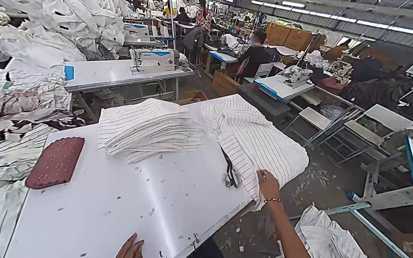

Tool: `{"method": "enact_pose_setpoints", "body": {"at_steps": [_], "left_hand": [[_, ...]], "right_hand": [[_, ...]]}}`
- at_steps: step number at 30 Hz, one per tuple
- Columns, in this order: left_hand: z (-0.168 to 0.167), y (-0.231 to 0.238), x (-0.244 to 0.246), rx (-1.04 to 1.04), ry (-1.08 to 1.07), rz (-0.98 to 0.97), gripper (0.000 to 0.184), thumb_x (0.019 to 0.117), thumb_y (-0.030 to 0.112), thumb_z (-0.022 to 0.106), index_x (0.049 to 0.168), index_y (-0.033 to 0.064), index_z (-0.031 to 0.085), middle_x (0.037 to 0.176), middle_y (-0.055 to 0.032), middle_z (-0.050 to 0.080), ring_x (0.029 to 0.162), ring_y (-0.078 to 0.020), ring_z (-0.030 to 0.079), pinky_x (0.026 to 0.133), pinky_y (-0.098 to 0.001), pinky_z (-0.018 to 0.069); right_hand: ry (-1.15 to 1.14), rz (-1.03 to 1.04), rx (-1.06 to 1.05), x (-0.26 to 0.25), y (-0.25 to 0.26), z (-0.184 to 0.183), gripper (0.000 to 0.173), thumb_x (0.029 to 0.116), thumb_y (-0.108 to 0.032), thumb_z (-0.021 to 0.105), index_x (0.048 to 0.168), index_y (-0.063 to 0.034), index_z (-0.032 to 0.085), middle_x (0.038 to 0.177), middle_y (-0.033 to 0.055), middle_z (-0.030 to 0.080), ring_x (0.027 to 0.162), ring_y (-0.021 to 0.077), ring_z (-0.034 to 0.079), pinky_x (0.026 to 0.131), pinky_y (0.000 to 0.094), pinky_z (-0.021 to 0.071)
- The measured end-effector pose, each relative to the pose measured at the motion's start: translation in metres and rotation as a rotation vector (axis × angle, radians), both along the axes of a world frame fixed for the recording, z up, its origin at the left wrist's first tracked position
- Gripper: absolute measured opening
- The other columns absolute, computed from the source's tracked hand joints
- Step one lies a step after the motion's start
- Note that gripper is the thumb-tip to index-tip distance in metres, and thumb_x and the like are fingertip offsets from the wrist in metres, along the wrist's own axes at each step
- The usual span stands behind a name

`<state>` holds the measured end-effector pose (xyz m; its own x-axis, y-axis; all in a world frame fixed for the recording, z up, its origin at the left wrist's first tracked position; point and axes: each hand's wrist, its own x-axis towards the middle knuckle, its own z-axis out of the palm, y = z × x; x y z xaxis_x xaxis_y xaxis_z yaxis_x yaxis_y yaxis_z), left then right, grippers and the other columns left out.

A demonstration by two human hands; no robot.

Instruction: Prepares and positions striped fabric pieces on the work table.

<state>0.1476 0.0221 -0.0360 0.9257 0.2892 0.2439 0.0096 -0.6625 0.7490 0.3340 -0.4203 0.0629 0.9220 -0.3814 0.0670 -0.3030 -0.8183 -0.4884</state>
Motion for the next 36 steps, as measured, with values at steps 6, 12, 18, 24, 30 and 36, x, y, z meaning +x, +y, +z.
{"method": "enact_pose_setpoints", "body": {"at_steps": [6, 12, 18, 24, 30, 36], "left_hand": [[-0.003, -0.001, -0.023, -0.074, -0.052, -0.004, 0.025, 0.0982, 0.002, 0.053, 0.106, -0.0137, 0.071, 0.129, -0.0352, 0.062, 0.128, -0.0518, 0.055, 0.113, -0.0554, 0.0400], [0.001, 0.002, -0.027, -0.103, -0.044, -0.012, 0.025, 0.0965, 0.002, 0.054, 0.106, -0.0132, 0.071, 0.130, -0.0338, 0.062, 0.127, -0.0519, 0.055, 0.112, -0.0564, 0.0401], [0.004, 0.007, -0.028, -0.132, -0.033, -0.040, 0.024, 0.0957, 0.001, 0.055, 0.106, -0.0146, 0.070, 0.129, -0.0342, 0.062, 0.127, -0.0513, 0.055, 0.112, -0.0556, 0.0397], [0.002, 0.008, -0.028, -0.138, -0.017, -0.042, 0.024, 0.0959, 0.000, 0.054, 0.106, -0.0146, 0.070, 0.129, -0.0347, 0.062, 0.127, -0.0515, 0.055, 0.113, -0.0550, 0.0391], [0.002, 0.010, -0.027, -0.144, -0.029, -0.052, 0.023, 0.0956, 0.000, 0.055, 0.105, -0.0157, 0.070, 0.127, -0.0359, 0.062, 0.126, -0.0511, 0.055, 0.112, -0.0536, 0.0400], [0.005, 0.011, -0.023, -0.142, -0.010, -0.056, 0.026, 0.0955, 0.003, 0.055, 0.107, -0.0160, 0.069, 0.125, -0.0357, 0.063, 0.125, -0.0531, 0.055, 0.112, -0.0574, 0.0374]], "right_hand": [[0.031, -0.029, 0.321, 0.004, -0.024, 0.021, 0.025, 0.0975, -0.023, 0.072, 0.107, 0.0000, 0.075, 0.098, 0.0150, 0.075, 0.090, 0.0244, 0.070, 0.088, 0.0457, 0.0519], [0.138, 0.074, 0.365, 0.003, -0.032, 0.003, 0.028, 0.1015, -0.022, 0.066, 0.114, 0.0020, 0.072, 0.103, 0.0164, 0.074, 0.093, 0.0219, 0.070, 0.092, 0.0410, 0.0527], [0.076, 0.043, 0.688, 0.005, -0.039, -0.004, 0.021, 0.1032, -0.014, 0.061, 0.110, 0.0043, 0.068, 0.085, 0.0049, 0.066, 0.068, 0.0038, 0.055, 0.065, 0.0215, 0.0464], [0.155, 0.198, 0.701, 0.014, -0.051, 0.006, 0.015, 0.1025, -0.009, 0.061, 0.106, 0.0043, 0.067, 0.082, 0.0019, 0.065, 0.069, 0.0027, 0.058, 0.067, 0.0200, 0.0499], [0.125, 0.214, 0.909, 0.018, -0.062, 0.026, 0.009, 0.1050, -0.006, 0.052, 0.100, -0.0042, 0.060, 0.076, -0.0045, 0.057, 0.065, 0.0025, 0.054, 0.064, 0.0188, 0.0467], [-0.091, 0.252, 0.923, 0.016, -0.064, 0.079, 0.021, 0.1030, -0.003, 0.044, 0.087, -0.0102, 0.057, 0.066, -0.0096, 0.054, 0.059, -0.0001, 0.051, 0.061, 0.0173, 0.0464]]}}
